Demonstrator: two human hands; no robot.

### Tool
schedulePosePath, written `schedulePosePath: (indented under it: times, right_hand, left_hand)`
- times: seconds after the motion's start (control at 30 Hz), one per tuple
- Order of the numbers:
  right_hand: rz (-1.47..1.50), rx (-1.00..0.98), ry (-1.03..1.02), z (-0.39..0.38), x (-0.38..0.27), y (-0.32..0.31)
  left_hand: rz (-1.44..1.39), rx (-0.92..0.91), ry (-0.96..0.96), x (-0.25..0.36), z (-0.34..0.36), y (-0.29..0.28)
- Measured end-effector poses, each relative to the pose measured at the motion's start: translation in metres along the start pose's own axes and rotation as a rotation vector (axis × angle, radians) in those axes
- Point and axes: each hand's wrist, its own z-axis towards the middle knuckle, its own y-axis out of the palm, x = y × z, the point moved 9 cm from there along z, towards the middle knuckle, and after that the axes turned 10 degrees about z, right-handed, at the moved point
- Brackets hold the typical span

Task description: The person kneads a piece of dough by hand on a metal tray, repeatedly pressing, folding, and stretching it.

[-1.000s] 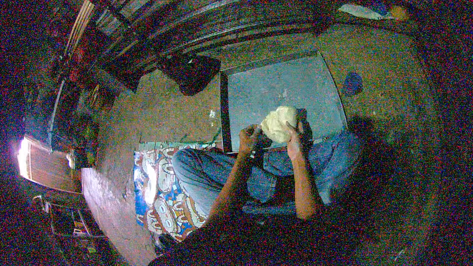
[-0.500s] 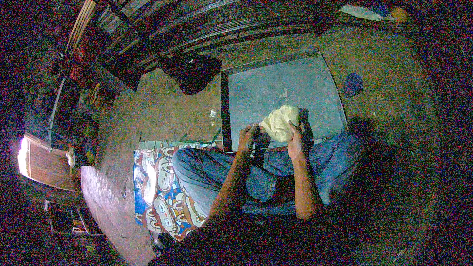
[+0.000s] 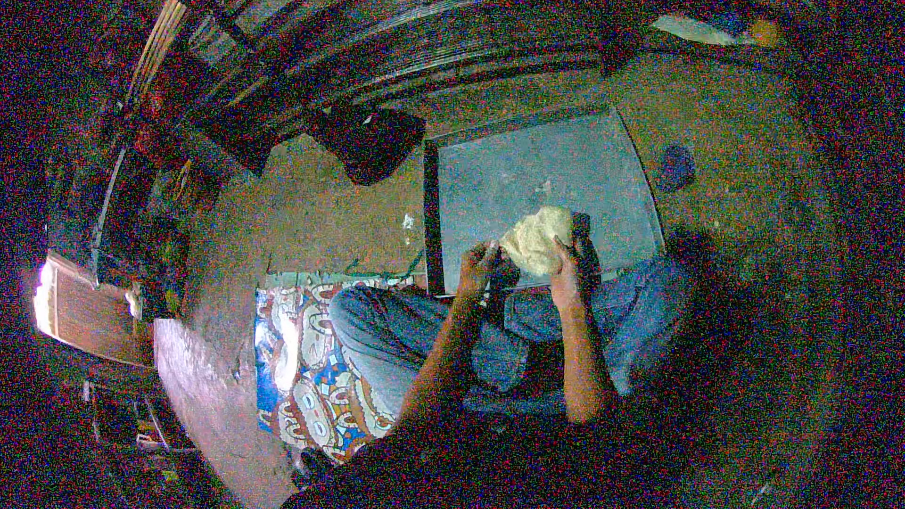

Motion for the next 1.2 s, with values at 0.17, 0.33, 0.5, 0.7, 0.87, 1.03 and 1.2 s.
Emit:
schedulePosePath:
  times: [0.17,0.33,0.5,0.7,0.87,1.03,1.2]
  right_hand:
    - [-0.8,-0.136,-0.367,-0.005,-0.024,0.001]
    - [0.299,0.174,0.278,-0.01,-0.002,0.011]
    - [0.215,0.066,0.19,-0.004,-0.006,0.011]
    - [-0.705,-0.13,-0.158,-0.015,-0.042,0.026]
    - [0.146,0.064,0.14,-0.005,-0.007,0.009]
    - [-0.175,0.009,0.026,0.011,0.015,-0.021]
    - [0.222,0.076,0.188,0.01,0.012,-0.018]
  left_hand:
    - [-0.154,-0.007,-0.053,0.024,-0.01,0.015]
    - [-0.338,0.084,-0.031,0.018,-0.01,-0.008]
    - [-0.408,0.079,-0.03,0.008,-0.003,-0.01]
    - [-0.216,0.296,0.025,0.01,0.004,-0.061]
    - [0.268,0.339,0.172,0.028,0.029,-0.151]
    - [1.213,0.632,0.439,0.074,0.022,-0.204]
    - [0.515,0.491,0.222,0.076,0.016,-0.187]
